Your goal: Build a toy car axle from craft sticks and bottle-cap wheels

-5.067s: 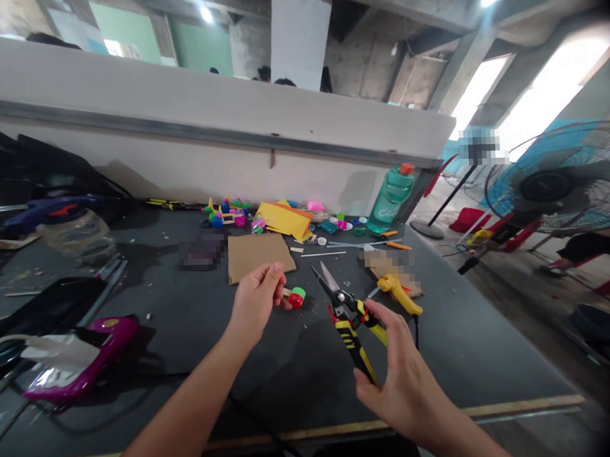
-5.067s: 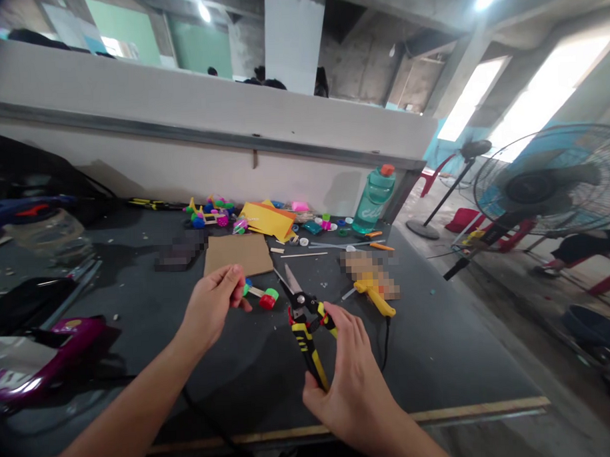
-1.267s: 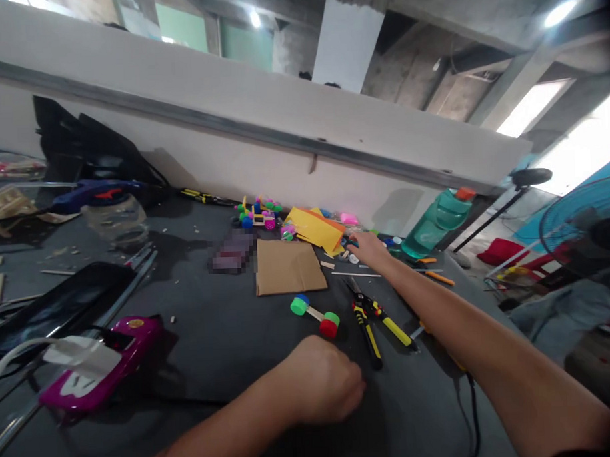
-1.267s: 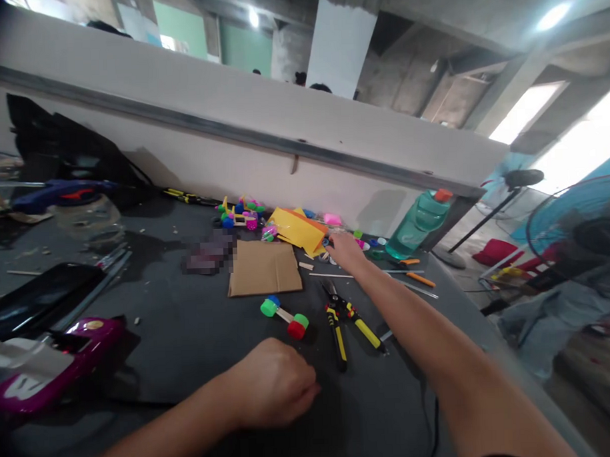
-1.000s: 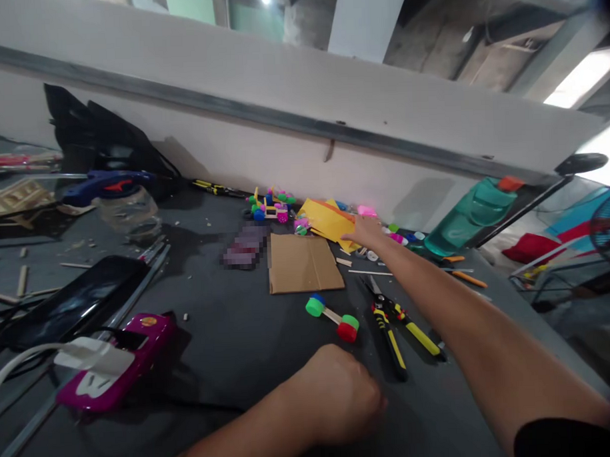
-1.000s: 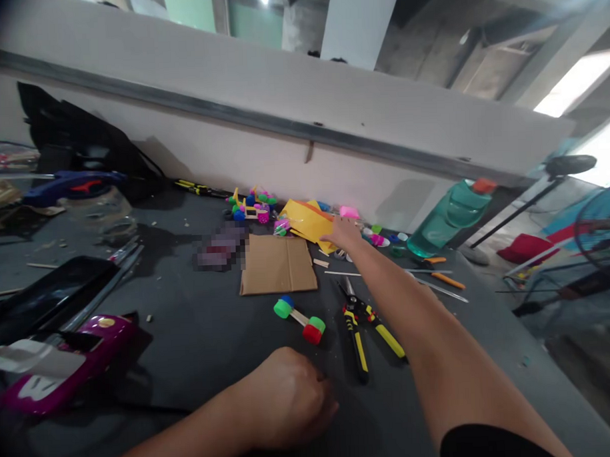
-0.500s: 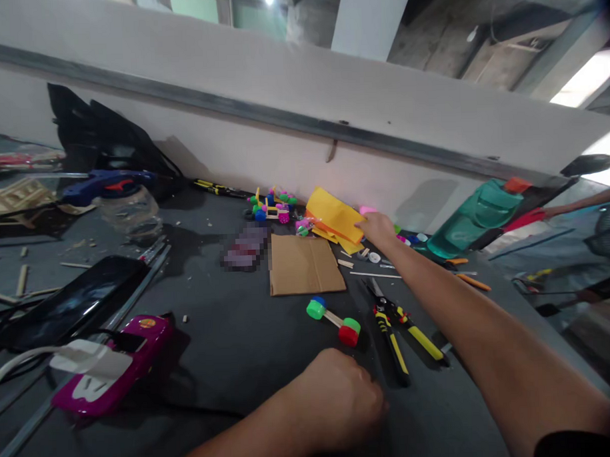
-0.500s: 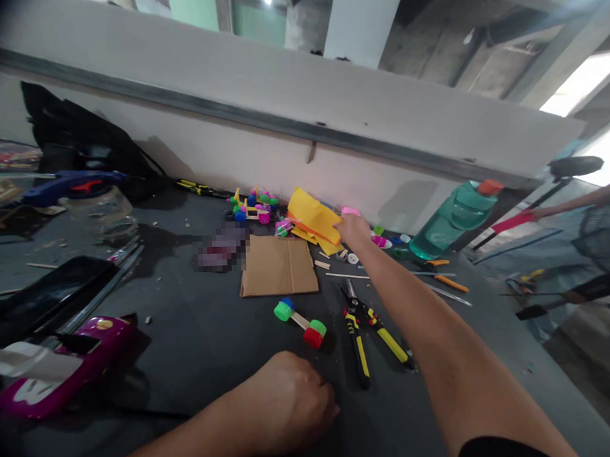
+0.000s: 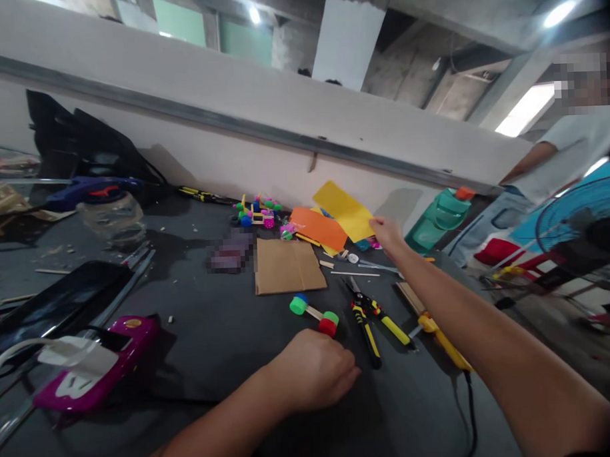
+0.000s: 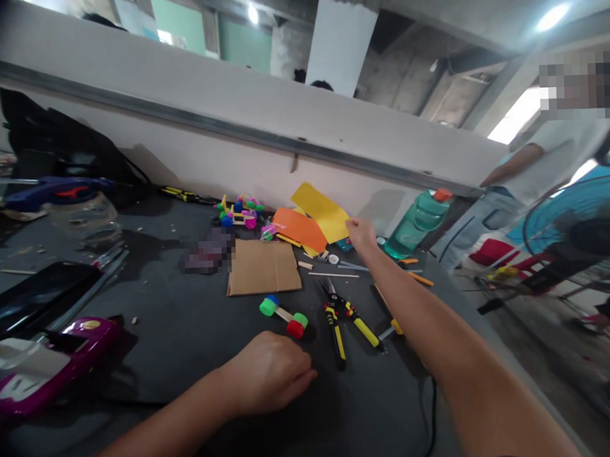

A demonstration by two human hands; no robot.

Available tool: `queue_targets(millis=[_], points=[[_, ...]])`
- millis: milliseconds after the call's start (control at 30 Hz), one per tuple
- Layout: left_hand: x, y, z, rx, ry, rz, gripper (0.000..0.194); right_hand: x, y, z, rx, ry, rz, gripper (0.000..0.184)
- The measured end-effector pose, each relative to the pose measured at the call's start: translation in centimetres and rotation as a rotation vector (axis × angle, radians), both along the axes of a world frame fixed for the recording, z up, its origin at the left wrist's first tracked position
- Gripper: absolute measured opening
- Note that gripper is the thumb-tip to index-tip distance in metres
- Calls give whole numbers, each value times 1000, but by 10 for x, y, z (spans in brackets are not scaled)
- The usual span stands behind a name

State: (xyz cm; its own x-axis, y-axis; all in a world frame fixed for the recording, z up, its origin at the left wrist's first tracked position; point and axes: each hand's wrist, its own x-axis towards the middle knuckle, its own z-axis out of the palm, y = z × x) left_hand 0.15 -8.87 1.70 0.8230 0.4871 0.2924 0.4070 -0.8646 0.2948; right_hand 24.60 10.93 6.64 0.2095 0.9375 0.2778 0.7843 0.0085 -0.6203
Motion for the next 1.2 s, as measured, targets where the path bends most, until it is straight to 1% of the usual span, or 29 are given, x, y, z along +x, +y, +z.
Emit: queue_targets(millis=[100,167,233,267,300,333,400,433,567,667,767,900,967,1033,1133,1200], points=[[-2,2,7,-88,-120,34,29,-7,-44,1,21,240,19,37],[-3,4,11,-241,-269,115,28,-15,-81,-1,18,359,43,38],[-2,6,15,-502,-455,228,30,-25,-119,-6,7,472,70,38],[-2,7,17,-665,-548,265,36,-30,-137,-9,-17,629,106,36],[0,7,18,-829,-650,271,41,-36,-153,-12,-57,743,138,34],[1,8,19,-974,-739,251,46,-42,-168,-14,-79,811,166,31],[5,8,19,-1154,-860,223,50,-51,-190,-20,-116,871,225,27],[6,8,18,-1198,-894,239,49,-55,-197,-23,-133,873,243,26],[9,10,13,-1223,-942,426,40,-59,-212,-32,-151,852,288,28],[9,14,9,-1209,-959,489,36,-54,-214,-36,-137,877,298,32],[10,16,8,-1181,-951,543,35,-49,-215,-39,-128,875,271,35],[10,17,8,-1141,-944,558,35,-49,-221,-42,-98,773,281,31],[9,17,9,-1135,-952,562,37,-49,-226,-43,-15,708,325,25],[7,18,9,-1132,-953,573,39,-48,-231,-43,84,602,402,22],[6,18,9,-1125,-946,569,38,-45,-236,-40,188,393,493,28],[6,17,10,-1141,-952,554,34,-44,-236,-39,231,287,505,28]])
